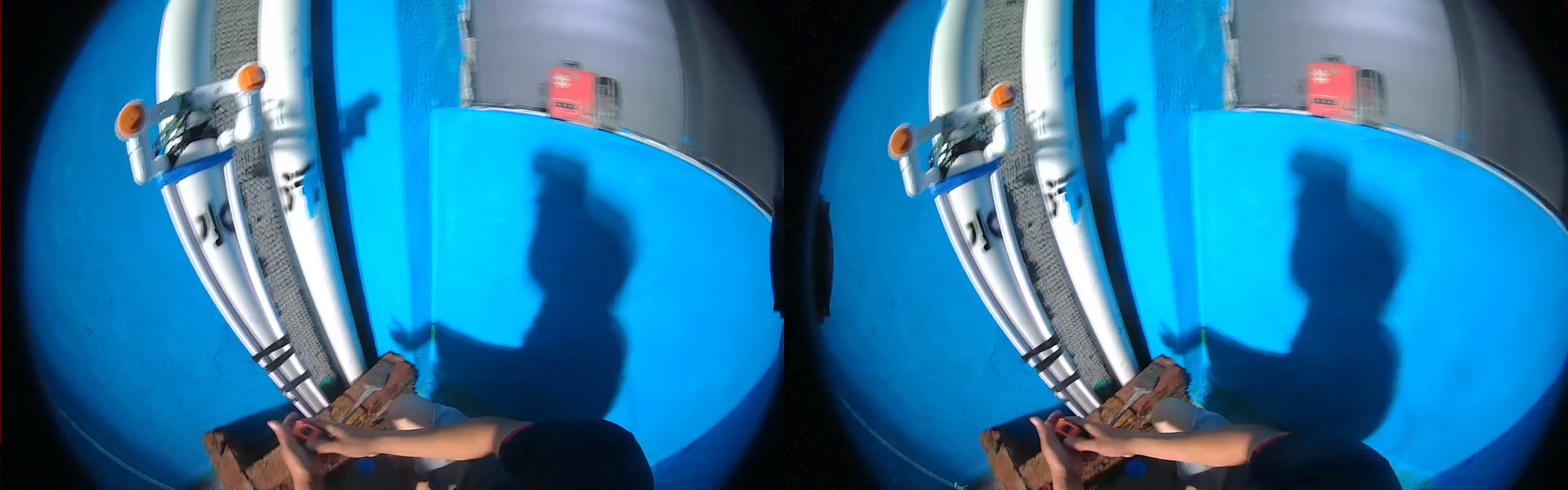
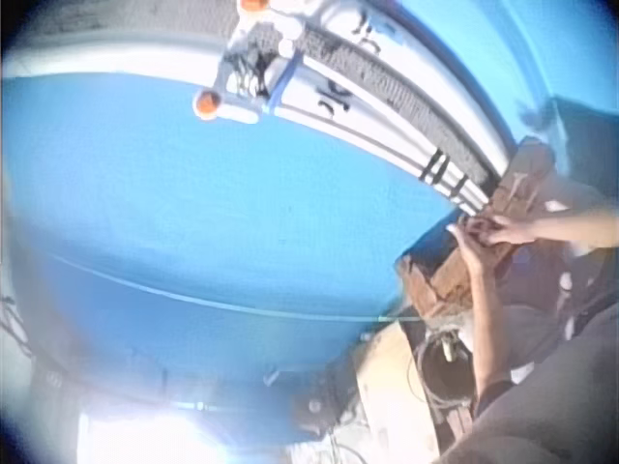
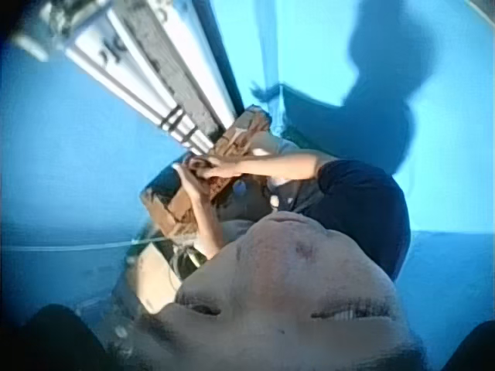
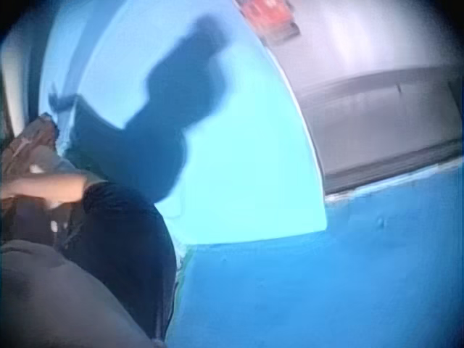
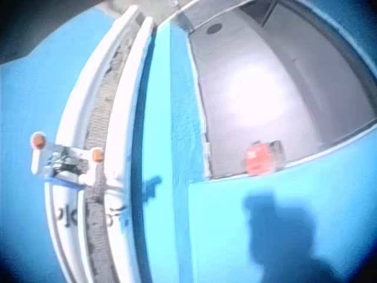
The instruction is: The person applies mortar using a trowel and places bricks to build a structure. They measure the work with a tape measure and use a trowel to scrape excess mortar and position the bricks.
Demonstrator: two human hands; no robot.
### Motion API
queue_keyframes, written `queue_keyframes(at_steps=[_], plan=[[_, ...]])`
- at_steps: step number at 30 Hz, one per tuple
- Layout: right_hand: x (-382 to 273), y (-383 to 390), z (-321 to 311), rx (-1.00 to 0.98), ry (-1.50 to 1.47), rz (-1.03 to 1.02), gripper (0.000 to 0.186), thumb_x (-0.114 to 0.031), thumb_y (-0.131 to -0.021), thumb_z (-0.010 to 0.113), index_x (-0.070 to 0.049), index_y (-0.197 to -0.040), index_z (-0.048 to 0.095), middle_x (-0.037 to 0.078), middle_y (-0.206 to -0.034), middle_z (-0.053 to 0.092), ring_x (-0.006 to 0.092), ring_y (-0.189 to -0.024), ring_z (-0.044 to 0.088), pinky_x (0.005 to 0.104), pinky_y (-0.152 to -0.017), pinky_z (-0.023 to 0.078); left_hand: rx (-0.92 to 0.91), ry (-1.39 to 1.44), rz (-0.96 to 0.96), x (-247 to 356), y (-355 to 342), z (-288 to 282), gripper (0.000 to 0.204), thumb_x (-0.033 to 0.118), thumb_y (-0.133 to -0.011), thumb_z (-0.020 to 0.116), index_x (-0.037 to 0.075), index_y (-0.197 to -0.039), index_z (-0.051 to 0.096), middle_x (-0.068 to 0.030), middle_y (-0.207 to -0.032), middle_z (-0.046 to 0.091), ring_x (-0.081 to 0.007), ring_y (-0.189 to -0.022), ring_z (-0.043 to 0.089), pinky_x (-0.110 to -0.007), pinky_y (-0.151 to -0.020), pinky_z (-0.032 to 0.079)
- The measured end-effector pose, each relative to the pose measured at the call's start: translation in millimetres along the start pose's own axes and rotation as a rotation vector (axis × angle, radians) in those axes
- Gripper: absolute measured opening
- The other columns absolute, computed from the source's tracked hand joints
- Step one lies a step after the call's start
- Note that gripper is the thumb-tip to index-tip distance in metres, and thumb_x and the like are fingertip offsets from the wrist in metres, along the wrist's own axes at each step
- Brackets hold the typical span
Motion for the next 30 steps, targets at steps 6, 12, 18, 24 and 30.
queue_keyframes(at_steps=[6,12,18,24,30], plan=[[-93,146,-113,0.444,-0.294,0.101,0.046,-0.035,-0.101,0.051,-0.018,-0.142,0.043,0.004,-0.111,0.055,0.0095,-0.073,0.052,0.023,-0.055,0.039,-0.446,-0.133,0.036,-48,7,74,0.055,0.043,-0.105,0.033,-0.004,-0.122,0.055,-0.0182,-0.12,0.061,-0.0293,-0.113,0.056,-0.042,-0.097,0.043],[-364,383,-165,1.27,0.74,-0.645,0.05,-0.034,-0.095,0.059,-0.006,-0.136,0.047,0.006,-0.107,0.058,0.013,-0.084,0.051,0.0292,-0.074,0.042,-0.696,-1.09,0.497,-49,5,90,0.048,0.013,-0.095,0.039,-0.009,-0.137,0.042,-0.0257,-0.133,0.053,-0.0437,-0.124,0.047,-0.044,-0.102,0.04],[-557,470,-136,1.839,1.956,-0.606,0.059,-0.038,-0.084,0.073,-0.003,-0.127,0.054,0.019,-0.12,0.059,0.0311,-0.106,0.062,0.038,-0.09,0.049,-0.663,-1.277,0.254,-63,-2,92,0.046,0.023,-0.094,0.049,-0.002,-0.133,0.049,-0.0224,-0.125,0.055,-0.0398,-0.116,0.051,-0.042,-0.098,0.042],[-597,500,-236,1.824,1.83,0.541,0.066,-0.06,-0.078,0.067,-0.004,-0.113,0.07,0.022,-0.101,0.07,0.0362,-0.09,0.068,0.0413,-0.084,0.053,-0.66,-1.344,0.263,-63,6,93,0.045,0.028,-0.09,0.06,-0.002,-0.123,0.057,-0.02,-0.109,0.061,-0.0323,-0.105,0.058,-0.04,-0.09,0.046],[-587,507,-237,1.91,2.19,0.407,0.064,-0.064,-0.09,0.047,-0.008,-0.107,0.071,0.019,-0.113,0.065,0.0411,-0.109,0.055,0.0544,-0.094,0.043,-0.638,-1.285,0.438,-53,14,73,0.04,0.02,-0.076,0.076,-0.002,-0.108,0.067,-0.0181,-0.086,0.067,-0.0301,-0.078,0.066,-0.041,-0.07,0.052]])
Point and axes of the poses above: each hand's wrist, its own y-axis away from the middle knuckle, its own z-axis out of the palm, x = y × z, the point moved 8 cm from there along -y, towards the middle knuckle
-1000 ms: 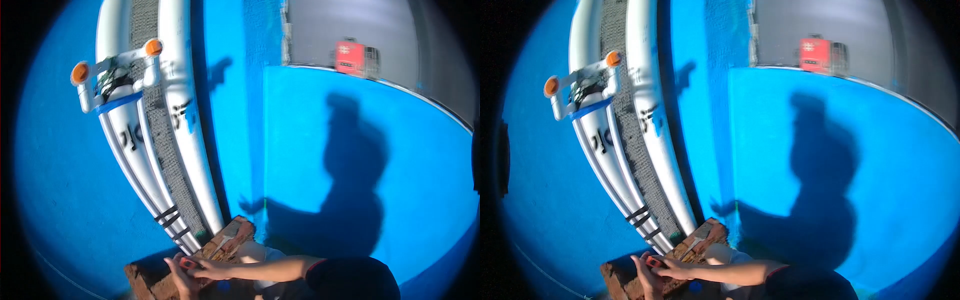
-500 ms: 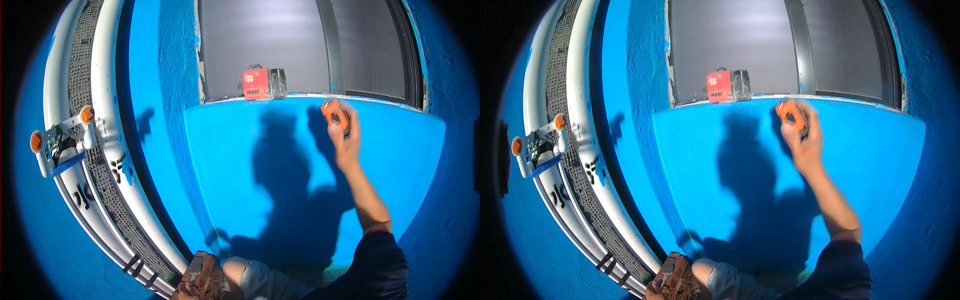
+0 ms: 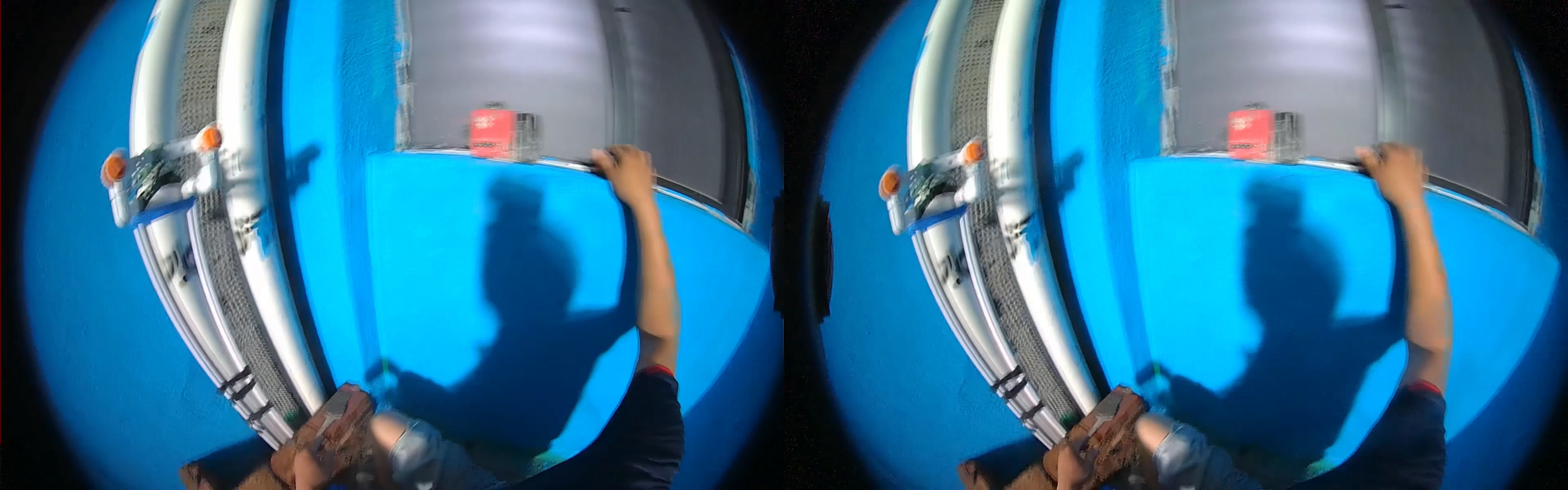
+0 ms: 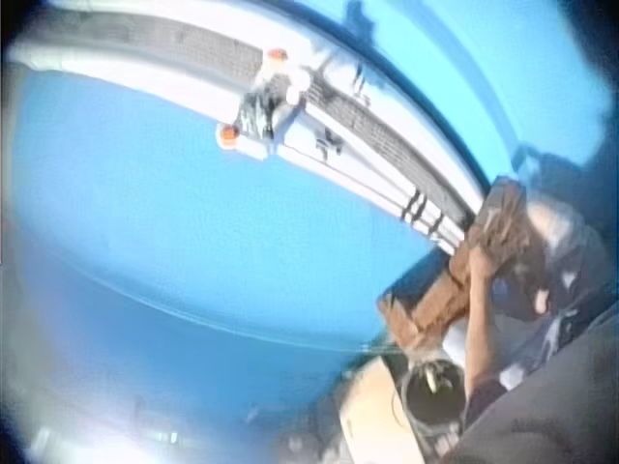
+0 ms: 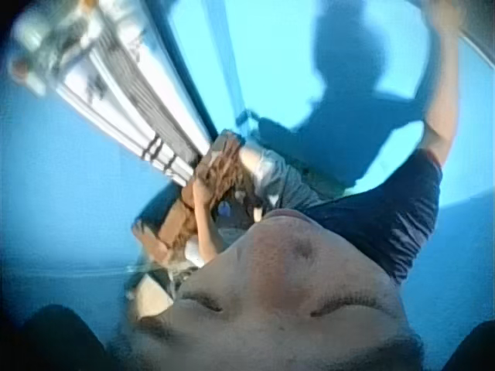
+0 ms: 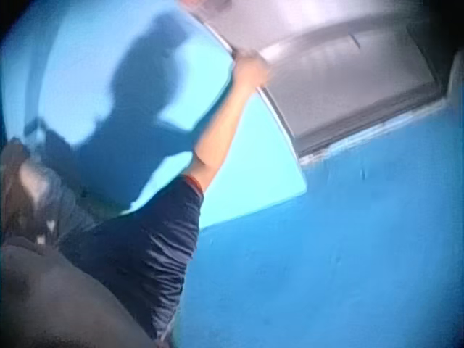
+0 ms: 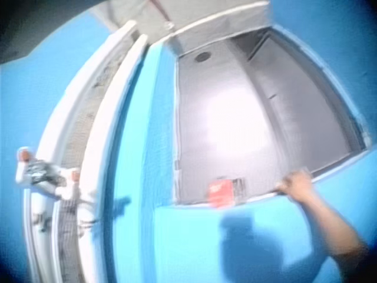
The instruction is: The person applies mortar using a trowel and places bricks to build a structure. They measure the work with a tape measure and use a trowel to scrape excess mortar and position the bricks.
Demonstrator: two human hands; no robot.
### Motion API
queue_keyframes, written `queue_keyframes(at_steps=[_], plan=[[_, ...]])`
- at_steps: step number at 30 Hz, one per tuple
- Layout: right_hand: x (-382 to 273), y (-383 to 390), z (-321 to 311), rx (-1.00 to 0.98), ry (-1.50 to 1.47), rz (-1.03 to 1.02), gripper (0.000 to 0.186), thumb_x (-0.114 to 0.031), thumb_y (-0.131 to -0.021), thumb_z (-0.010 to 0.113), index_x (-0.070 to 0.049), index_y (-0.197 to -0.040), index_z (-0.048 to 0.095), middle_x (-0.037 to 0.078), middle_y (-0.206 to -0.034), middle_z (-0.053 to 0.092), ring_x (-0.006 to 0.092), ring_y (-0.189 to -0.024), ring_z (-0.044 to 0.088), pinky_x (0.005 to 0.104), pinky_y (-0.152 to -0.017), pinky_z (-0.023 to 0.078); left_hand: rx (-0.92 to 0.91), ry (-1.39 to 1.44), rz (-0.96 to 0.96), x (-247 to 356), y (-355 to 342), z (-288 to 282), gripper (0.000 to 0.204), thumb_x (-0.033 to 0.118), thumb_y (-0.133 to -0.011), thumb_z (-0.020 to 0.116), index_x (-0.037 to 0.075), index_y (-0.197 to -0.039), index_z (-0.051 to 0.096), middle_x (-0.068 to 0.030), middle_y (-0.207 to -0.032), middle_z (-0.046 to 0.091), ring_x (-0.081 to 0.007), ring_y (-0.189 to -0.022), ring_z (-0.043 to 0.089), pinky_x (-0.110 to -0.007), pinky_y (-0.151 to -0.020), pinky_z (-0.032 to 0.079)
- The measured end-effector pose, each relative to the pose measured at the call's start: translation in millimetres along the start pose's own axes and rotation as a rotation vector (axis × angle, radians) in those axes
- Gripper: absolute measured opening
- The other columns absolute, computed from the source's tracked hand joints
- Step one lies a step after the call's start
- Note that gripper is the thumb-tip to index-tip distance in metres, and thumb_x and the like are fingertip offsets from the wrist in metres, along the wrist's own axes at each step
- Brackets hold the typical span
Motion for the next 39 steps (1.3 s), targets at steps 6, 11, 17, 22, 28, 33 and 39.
queue_keyframes(at_steps=[6,11,17,22,28,33,39], plan=[[24,-8,32,-0.174,-0.267,0.094,0.077,-0.056,-0.078,0.072,0.002,-0.127,0.058,0.023,-0.122,0.063,0.0353,-0.111,0.062,0.0431,-0.096,0.046,0.066,-0.029,-0.021,-3,21,-5,0.038,0.029,-0.081,0.069,0.008,-0.112,0.066,-0.0212,-0.103,0.067,-0.0405,-0.092,0.065,-0.047,-0.079,0.053],[37,-18,51,-0.018,-0.12,0.137,0.065,-0.053,-0.088,0.063,-0.002,-0.129,0.058,0.021,-0.119,0.064,0.0347,-0.108,0.063,0.0415,-0.089,0.05,0.091,-0.047,-0.046,-6,22,-8,0.037,0.032,-0.083,0.066,0.009,-0.112,0.066,-0.0205,-0.1,0.067,-0.0399,-0.09,0.065,-0.048,-0.078,0.052],[69,-44,67,-0.012,-0.068,0.263,0.057,-0.051,-0.091,0.06,-0.006,-0.126,0.06,0.02,-0.117,0.065,0.0346,-0.105,0.064,0.0428,-0.087,0.051,0.023,-0.096,-0.054,-12,14,1,0.036,0.035,-0.087,0.062,0.011,-0.114,0.065,-0.0205,-0.095,0.069,-0.0389,-0.089,0.066,-0.048,-0.079,0.052],[91,-63,85,-0.113,-0.08,0.315,0.056,-0.052,-0.089,0.062,-0.007,-0.123,0.063,0.02,-0.115,0.066,0.035,-0.105,0.065,0.0447,-0.087,0.051,-0.053,-0.077,-0.085,-8,10,6,0.038,0.036,-0.087,0.061,0.013,-0.117,0.064,-0.0228,-0.094,0.068,-0.0383,-0.089,0.066,-0.048,-0.079,0.052],[107,-74,98,-0.174,-0.087,0.354,0.055,-0.054,-0.087,0.064,-0.009,-0.119,0.067,0.02,-0.114,0.067,0.0355,-0.105,0.065,0.0469,-0.089,0.051,-0.029,-0.069,-0.061,0,6,-3,0.04,0.039,-0.086,0.065,0.018,-0.121,0.064,-0.0208,-0.094,0.069,-0.0381,-0.09,0.066,-0.047,-0.078,0.053],[85,-74,85,-0.193,-0.12,0.364,0.054,-0.055,-0.085,0.067,-0.01,-0.115,0.069,0.021,-0.113,0.067,0.036,-0.104,0.066,0.0487,-0.089,0.051,-0.058,-0.065,-0.034,3,6,-3,0.041,0.038,-0.085,0.065,0.017,-0.121,0.063,-0.0201,-0.094,0.069,-0.0385,-0.09,0.066,-0.047,-0.079,0.052],[-51,3,-4,0.275,-0.611,-0.146,0.028,-0.026,-0.101,0.049,0.0,-0.103,0.06,0.018,-0.097,0.061,0.033,-0.092,0.061,0.041,-0.078,0.047,-0.028,-0.058,-0.011,9,13,-10,0.039,0.034,-0.086,0.065,0.014,-0.12,0.063,-0.0214,-0.1,0.068,-0.0382,-0.093,0.065,-0.047,-0.08,0.052]])
Point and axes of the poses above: each hand's wrist, its own y-axis away from the middle knuckle, its own z-axis out of the palm, x = y × z, the point moved 8 cm from there along -y, towards the middle knuckle
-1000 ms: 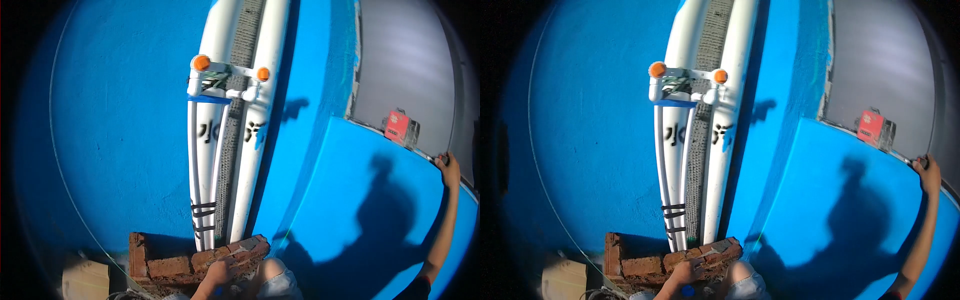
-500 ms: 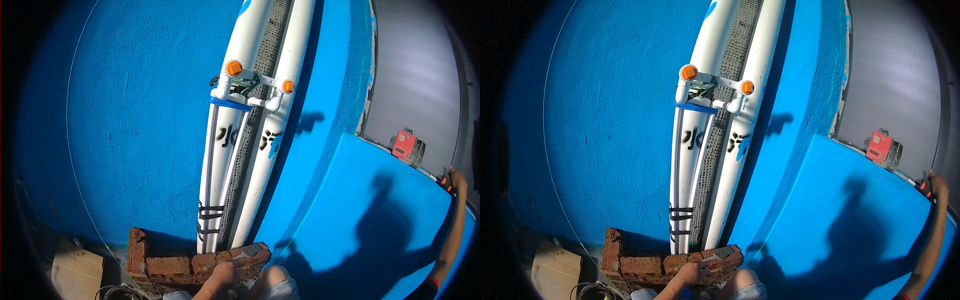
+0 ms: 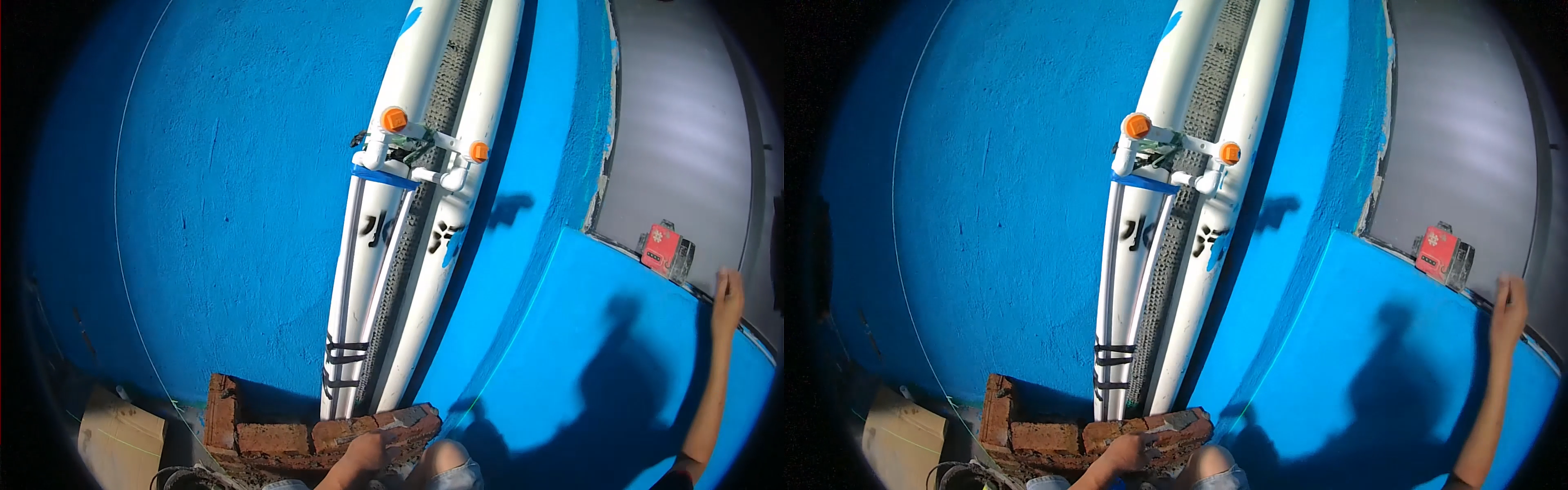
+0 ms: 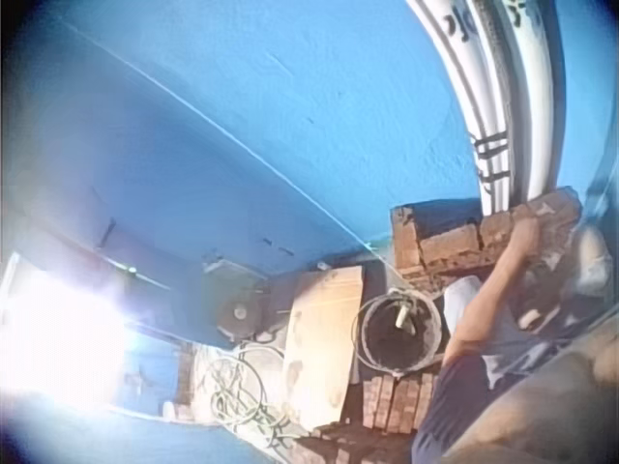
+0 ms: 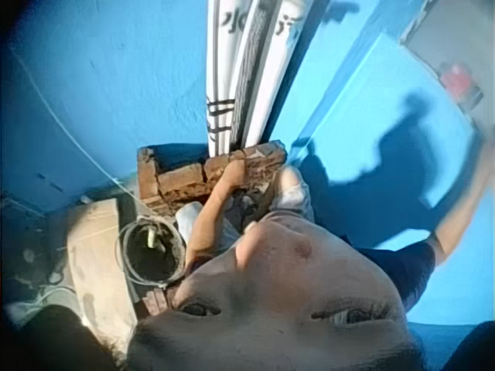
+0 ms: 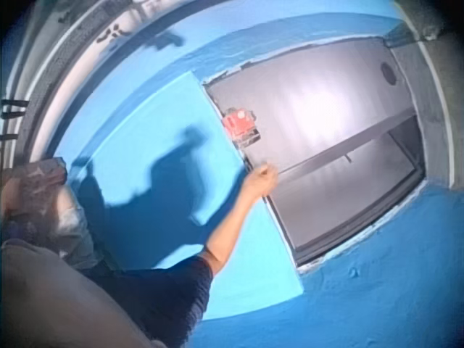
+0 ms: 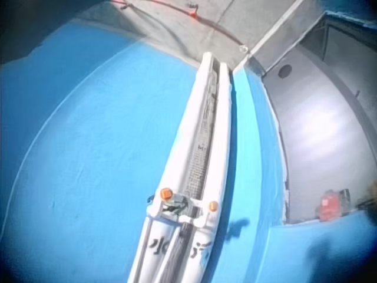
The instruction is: The person applies mortar using a trowel and places bricks to build a structure. They measure the work with a tape measure and use a trowel to scrape excess mortar and position the bricks.
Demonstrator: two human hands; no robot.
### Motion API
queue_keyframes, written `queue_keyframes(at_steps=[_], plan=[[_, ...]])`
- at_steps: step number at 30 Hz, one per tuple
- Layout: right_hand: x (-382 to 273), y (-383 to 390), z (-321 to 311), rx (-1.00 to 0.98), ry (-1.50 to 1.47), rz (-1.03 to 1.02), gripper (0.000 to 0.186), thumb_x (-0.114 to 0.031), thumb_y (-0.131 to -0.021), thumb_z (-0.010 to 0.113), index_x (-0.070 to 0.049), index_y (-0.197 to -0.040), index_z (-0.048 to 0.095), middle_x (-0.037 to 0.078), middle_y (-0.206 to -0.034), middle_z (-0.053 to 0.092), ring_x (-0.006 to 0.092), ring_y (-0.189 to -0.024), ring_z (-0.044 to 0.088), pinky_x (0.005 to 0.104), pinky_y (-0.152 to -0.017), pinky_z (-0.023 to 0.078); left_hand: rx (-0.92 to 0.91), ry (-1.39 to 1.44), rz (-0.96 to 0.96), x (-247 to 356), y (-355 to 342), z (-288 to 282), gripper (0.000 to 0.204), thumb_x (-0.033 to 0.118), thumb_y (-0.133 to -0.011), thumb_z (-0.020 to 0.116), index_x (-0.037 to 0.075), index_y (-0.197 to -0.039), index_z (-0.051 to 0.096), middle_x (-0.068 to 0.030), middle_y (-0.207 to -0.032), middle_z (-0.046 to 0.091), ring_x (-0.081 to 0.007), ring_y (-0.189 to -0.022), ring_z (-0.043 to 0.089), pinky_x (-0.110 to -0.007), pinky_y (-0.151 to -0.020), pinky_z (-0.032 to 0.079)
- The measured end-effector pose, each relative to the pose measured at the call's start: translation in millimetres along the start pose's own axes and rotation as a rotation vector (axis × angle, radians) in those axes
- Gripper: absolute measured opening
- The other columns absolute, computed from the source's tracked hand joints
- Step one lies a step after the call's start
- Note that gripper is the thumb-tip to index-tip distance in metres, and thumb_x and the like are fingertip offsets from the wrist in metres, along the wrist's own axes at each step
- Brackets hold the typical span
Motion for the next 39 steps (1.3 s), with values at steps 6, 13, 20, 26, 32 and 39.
queue_keyframes(at_steps=[6,13,20,26,32,39], plan=[[-312,265,102,-0.722,-0.94,-0.619,0.012,-0.015,-0.087,0.066,-0.005,-0.094,0.068,0.014,-0.092,0.065,0.0345,-0.095,0.06,0.039,-0.084,0.05,-0.172,0.333,0.022,31,-3,28,0.047,0.03,-0.088,0.069,0.003,-0.125,0.059,-0.0157,-0.105,0.069,-0.0256,-0.099,0.065,-0.037,-0.087,0.049],[-517,443,122,-1.245,-1.429,-0.197,0.038,-0.034,-0.101,0.048,-0.014,-0.133,0.054,0.011,-0.139,0.048,0.0338,-0.13,0.042,0.0485,-0.11,0.03,0.19,0.204,0.173,39,10,39,0.075,0.028,-0.088,0.062,0.002,-0.148,0.026,-0.0222,-0.141,0.04,-0.0298,-0.132,0.039,-0.042,-0.11,0.029],[-557,524,238,-1.568,-1.471,0.292,0.081,-0.063,-0.098,0.034,0.001,-0.146,0.033,0.022,-0.148,0.038,0.0328,-0.139,0.034,0.0401,-0.113,0.026,0.209,-0.164,-0.147,24,13,26,0.097,0.047,-0.085,0.055,-0.012,-0.148,0.012,-0.0368,-0.152,0.013,-0.049,-0.143,0.015,-0.055,-0.117,0.014],[-560,548,227,-1.773,-1.433,0.728,0.086,-0.067,-0.095,0.037,0.0,-0.148,0.03,0.021,-0.15,0.037,0.0316,-0.139,0.035,0.0379,-0.112,0.029,0.091,-0.506,-0.399,2,11,31,0.093,0.045,-0.084,0.055,-0.005,-0.151,0.013,-0.0316,-0.156,0.012,-0.0455,-0.146,0.012,-0.059,-0.116,0.01],[-557,505,129,-1.596,-1.579,0.369,0.073,-0.049,-0.102,0.039,0.0,-0.152,0.018,0.017,-0.155,0.028,0.0246,-0.145,0.022,0.0352,-0.116,0.018,0.478,-0.692,-0.506,-56,0,-17,0.073,0.036,-0.093,0.051,-0.001,-0.15,0.024,-0.0286,-0.151,0.028,-0.0436,-0.141,0.026,-0.063,-0.112,0.018],[-532,445,158,-1.582,-1.826,0.803,0.03,-0.025,-0.101,0.055,0.001,-0.112,0.065,0.004,-0.108,0.064,0.0111,-0.101,0.058,0.0259,-0.094,0.043,0.652,0.258,-0.022,-13,1,-56,0.094,-0.006,-0.08,0.059,0.003,-0.154,0.002,-0.0302,-0.145,0.034,-0.0378,-0.12,0.053,-0.04,-0.087,0.05]])
Point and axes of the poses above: each hand's wrist, its own y-axis away from the middle knuckle, its own z-axis out of the palm, x = y × z, the point moved 8 cm from there along -y, towards the middle knuckle
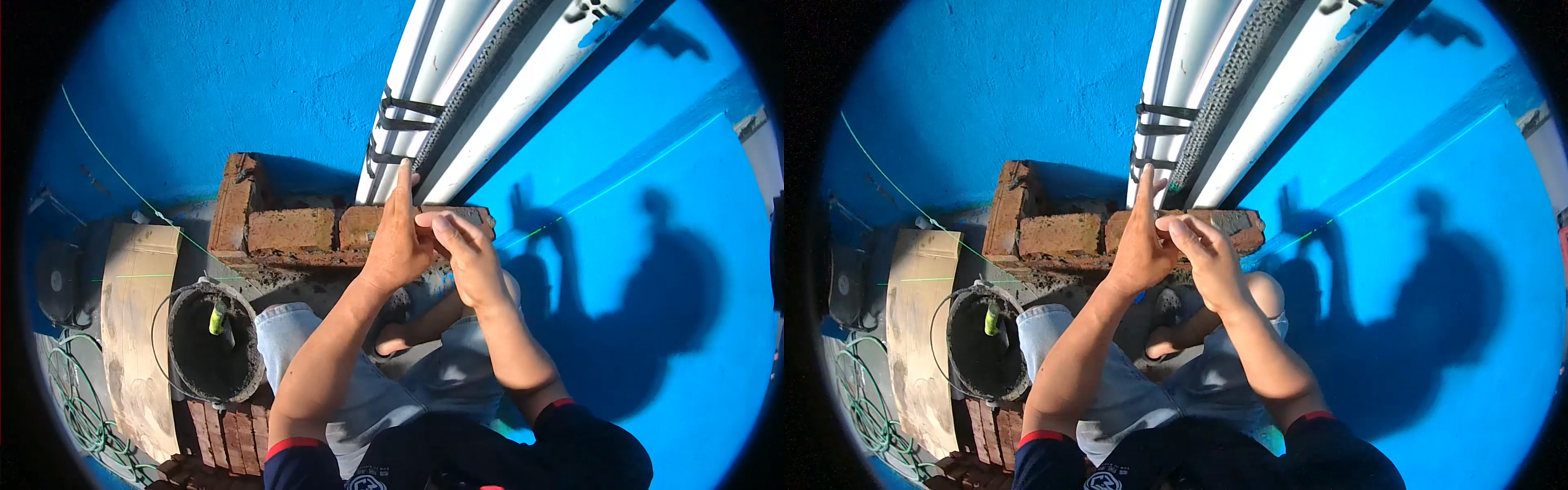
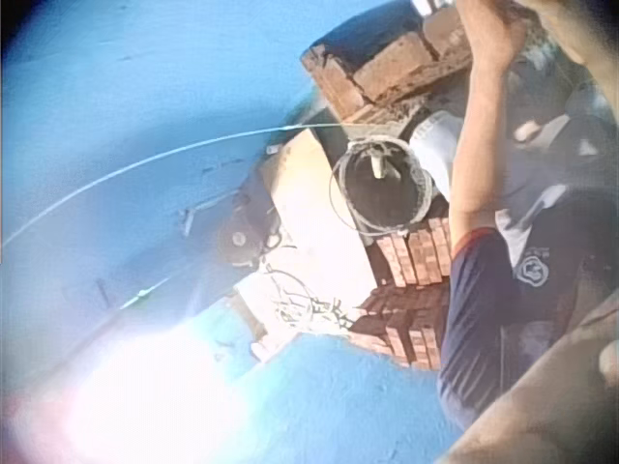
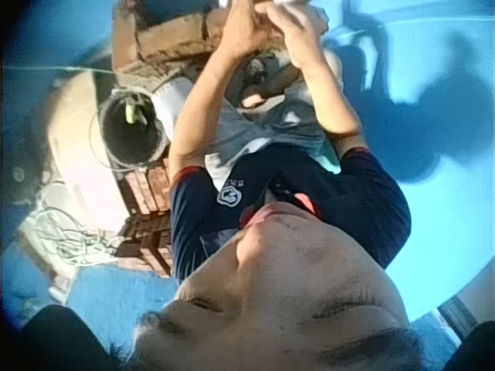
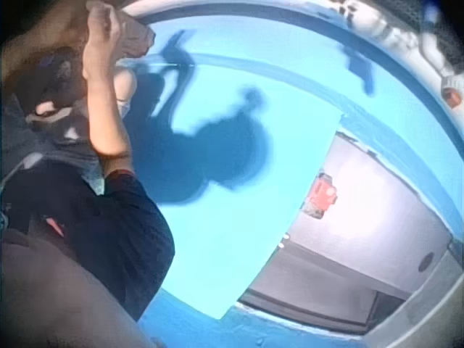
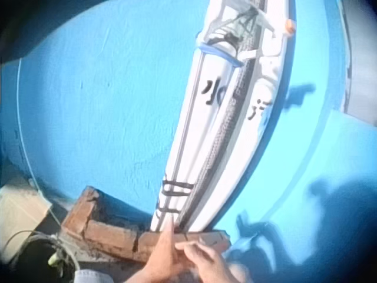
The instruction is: The person applies mortar using a trowel and places bricks to build a structure. They measure the work with a tape measure and use a trowel to scrape excess mortar and position the bricks.
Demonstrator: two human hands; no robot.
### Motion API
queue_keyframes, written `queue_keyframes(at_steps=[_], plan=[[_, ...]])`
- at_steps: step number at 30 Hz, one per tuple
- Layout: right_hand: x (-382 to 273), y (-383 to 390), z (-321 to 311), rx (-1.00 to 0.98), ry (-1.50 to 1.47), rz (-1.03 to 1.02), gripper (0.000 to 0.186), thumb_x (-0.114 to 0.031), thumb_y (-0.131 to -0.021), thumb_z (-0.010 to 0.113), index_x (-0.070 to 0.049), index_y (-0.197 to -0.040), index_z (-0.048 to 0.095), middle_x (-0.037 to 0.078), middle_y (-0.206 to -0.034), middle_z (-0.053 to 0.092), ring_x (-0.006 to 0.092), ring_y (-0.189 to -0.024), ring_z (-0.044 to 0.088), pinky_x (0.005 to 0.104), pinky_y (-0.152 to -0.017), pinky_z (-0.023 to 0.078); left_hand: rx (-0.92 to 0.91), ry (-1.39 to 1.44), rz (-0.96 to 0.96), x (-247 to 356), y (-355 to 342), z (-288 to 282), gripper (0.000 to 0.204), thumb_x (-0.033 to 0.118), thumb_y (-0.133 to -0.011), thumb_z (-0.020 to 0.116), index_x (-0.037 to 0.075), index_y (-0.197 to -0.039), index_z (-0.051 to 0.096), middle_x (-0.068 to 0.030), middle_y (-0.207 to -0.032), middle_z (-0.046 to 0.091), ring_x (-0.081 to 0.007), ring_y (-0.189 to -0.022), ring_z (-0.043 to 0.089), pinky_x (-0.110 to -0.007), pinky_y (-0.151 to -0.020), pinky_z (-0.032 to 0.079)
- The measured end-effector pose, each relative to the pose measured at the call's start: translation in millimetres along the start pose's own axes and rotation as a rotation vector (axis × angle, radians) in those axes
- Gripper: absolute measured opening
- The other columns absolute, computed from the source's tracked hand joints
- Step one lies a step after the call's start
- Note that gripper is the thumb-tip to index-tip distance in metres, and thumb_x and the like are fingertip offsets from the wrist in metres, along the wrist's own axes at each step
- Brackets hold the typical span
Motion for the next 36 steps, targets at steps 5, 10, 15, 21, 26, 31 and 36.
queue_keyframes(at_steps=[5,10,15,21,26,31,36], plan=[[2,-7,-2,0.046,-0.096,0.09,0.019,-0.019,-0.097,0.061,-0.002,-0.106,0.064,0.0,-0.1,0.062,0.0066,-0.096,0.056,0.0222,-0.088,0.043,-0.077,0.145,0.052,14,-3,4,0.099,-0.016,-0.077,0.054,0.008,-0.155,-0.001,-0.0295,-0.145,0.035,-0.0347,-0.114,0.059,-0.036,-0.084,0.053],[8,-16,4,0.052,-0.189,0.024,0.011,-0.014,-0.095,0.062,-0.003,-0.093,0.062,-0.001,-0.088,0.06,0.0061,-0.083,0.056,0.022,-0.077,0.044,-0.049,0.113,0.136,19,1,4,0.102,-0.01,-0.076,0.061,0.007,-0.155,-0.001,-0.0293,-0.141,0.039,-0.036,-0.116,0.057,-0.039,-0.095,0.047],[9,-14,17,0.012,-0.286,0.035,0.007,-0.006,-0.092,0.058,-0.002,-0.095,0.063,0.001,-0.09,0.062,0.0079,-0.085,0.057,0.0233,-0.08,0.046,-0.045,0.134,0.026,11,1,-1,0.106,-0.007,-0.073,0.067,0.005,-0.154,-0.001,-0.0292,-0.14,0.04,-0.0376,-0.122,0.052,-0.041,-0.101,0.043],[9,-17,19,0.008,-0.28,0.111,0.003,-0.006,-0.09,0.061,-0.003,-0.091,0.062,0.001,-0.09,0.062,0.0077,-0.085,0.057,0.0234,-0.076,0.047,-0.04,0.186,0.084,18,-2,-4,0.109,-0.007,-0.072,0.068,0.005,-0.154,-0.004,-0.0296,-0.141,0.038,-0.038,-0.125,0.05,-0.043,-0.103,0.041],[7,-13,23,0.013,-0.29,0.126,0.011,0.0,-0.083,0.058,-0.004,-0.093,0.059,0.001,-0.089,0.059,0.0084,-0.082,0.055,0.0241,-0.074,0.045,-0.073,0.332,0.041,20,1,-4,0.108,-0.008,-0.072,0.067,0.003,-0.153,-0.005,-0.0293,-0.141,0.038,-0.0353,-0.126,0.048,-0.042,-0.104,0.039],[1,-13,26,0.009,-0.328,0.144,0.003,-0.007,-0.087,0.06,-0.005,-0.088,0.059,0.0,-0.087,0.058,0.0081,-0.082,0.054,0.0245,-0.078,0.044,-0.068,0.35,0.097,22,0,-4,0.107,-0.01,-0.072,0.064,0.003,-0.153,-0.004,-0.0288,-0.139,0.04,-0.0342,-0.126,0.049,-0.041,-0.103,0.039],[-1,-13,26,0.047,-0.207,0.124,0.003,-0.005,-0.084,0.059,-0.005,-0.087,0.057,0.001,-0.085,0.057,0.0084,-0.08,0.052,0.0243,-0.075,0.043,-0.081,0.269,0.151,25,0,-1,0.11,-0.003,-0.072,0.069,0.003,-0.153,-0.005,-0.0308,-0.139,0.04,-0.0352,-0.124,0.05,-0.04,-0.101,0.042]])
Point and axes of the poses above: each hand's wrist, its own y-axis away from the middle knuckle, its own z-axis out of the palm, x = y × z, the point moved 8 cm from there along -y, towards the middle knuckle
